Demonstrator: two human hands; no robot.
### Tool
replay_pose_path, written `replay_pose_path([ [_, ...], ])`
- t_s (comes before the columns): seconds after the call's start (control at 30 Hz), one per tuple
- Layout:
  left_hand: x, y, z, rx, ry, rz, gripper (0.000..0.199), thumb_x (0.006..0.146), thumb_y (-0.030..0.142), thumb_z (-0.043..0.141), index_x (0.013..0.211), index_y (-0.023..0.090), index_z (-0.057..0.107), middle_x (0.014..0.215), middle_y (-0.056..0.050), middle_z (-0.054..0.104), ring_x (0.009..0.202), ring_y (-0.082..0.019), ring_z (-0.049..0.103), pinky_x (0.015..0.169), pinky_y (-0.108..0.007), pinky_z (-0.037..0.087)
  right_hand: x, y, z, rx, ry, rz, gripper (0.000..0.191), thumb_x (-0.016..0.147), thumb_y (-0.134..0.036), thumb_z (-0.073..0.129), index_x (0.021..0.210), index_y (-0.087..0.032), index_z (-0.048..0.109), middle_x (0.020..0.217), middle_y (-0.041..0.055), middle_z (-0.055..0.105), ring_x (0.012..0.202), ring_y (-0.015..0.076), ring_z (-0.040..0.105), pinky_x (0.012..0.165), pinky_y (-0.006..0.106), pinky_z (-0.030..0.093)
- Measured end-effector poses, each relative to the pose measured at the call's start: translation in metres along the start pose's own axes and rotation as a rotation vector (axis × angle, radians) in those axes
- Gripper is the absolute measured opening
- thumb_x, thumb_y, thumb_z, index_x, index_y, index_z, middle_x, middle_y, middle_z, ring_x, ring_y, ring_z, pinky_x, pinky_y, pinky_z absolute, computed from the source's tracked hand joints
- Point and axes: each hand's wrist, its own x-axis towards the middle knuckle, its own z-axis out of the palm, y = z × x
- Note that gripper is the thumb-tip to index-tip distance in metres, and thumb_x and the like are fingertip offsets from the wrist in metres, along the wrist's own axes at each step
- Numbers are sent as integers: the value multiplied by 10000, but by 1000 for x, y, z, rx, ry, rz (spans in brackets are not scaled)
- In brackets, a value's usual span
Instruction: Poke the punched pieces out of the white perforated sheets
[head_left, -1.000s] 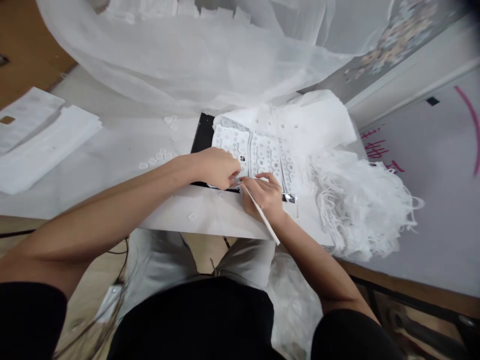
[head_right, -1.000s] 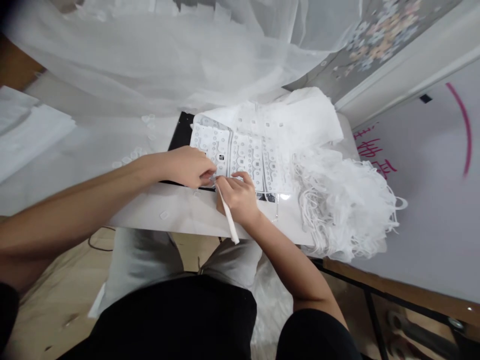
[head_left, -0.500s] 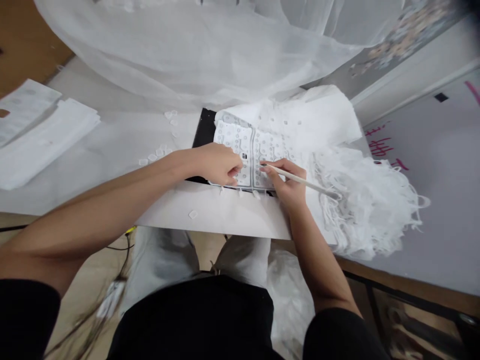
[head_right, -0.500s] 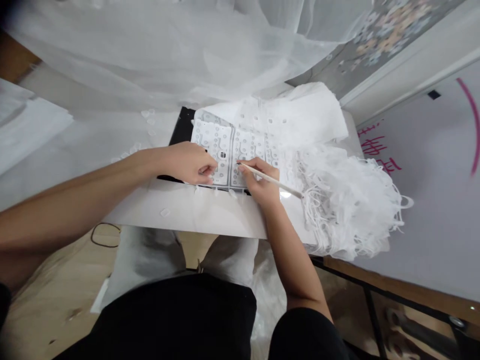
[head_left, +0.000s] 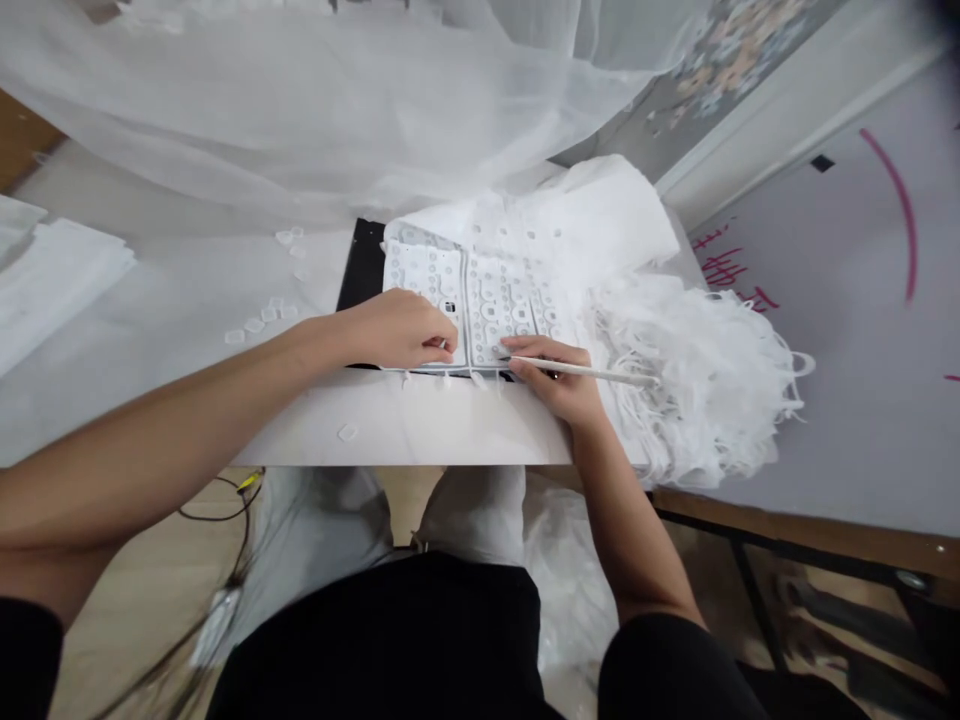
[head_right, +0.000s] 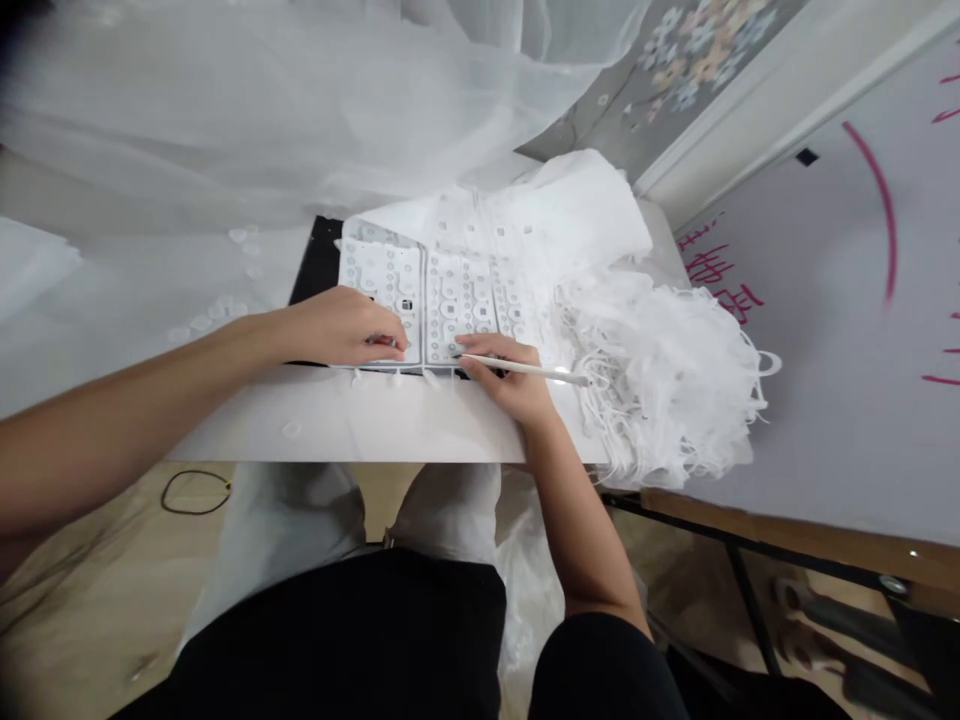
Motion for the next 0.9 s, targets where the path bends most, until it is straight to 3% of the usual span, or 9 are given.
replay_pose_path([
  [0.37, -5, 12, 1, 186, -16, 94, 254, 976, 209, 407, 923, 213, 655, 926, -8, 711, 736, -131, 613, 582, -266, 291, 5, 5, 3, -22, -50, -158, 50, 864, -302, 731, 868, -269, 768, 1039, 58, 775, 1047, 249, 712, 959, 455, 563],
  [0.53, -7, 16, 3, 294, -60, 82, 178, 874, 78, 484, 903, 194, 616, 861, -38, 675, 642, -147, 560, 571, -284, 293, 5, 4, 3, -72, -62, -191, 48, 871, -292, 716, 891, -268, 753, 1037, 57, 774, 1039, 256, 709, 942, 468, 565],
  [0.73, -6, 24, 2, 309, -144, 7, 268, 815, 0, 471, 957, 181, 608, 858, -59, 656, 624, -171, 543, 596, -308, 317, 5, 1, 3, -320, -104, -316, 76, 903, -262, 641, 910, -262, 717, 1015, 35, 776, 1052, 256, 690, 963, 480, 521],
  [0.9, -4, 15, 3, 208, -149, -13, 179, 837, 55, 501, 923, 199, 565, 786, -28, 629, 592, -156, 500, 578, -308, 268, 2, -5, 8, -574, -89, -466, 122, 902, -171, 586, 919, -237, 687, 977, 29, 780, 1029, 241, 692, 926, 458, 486],
])
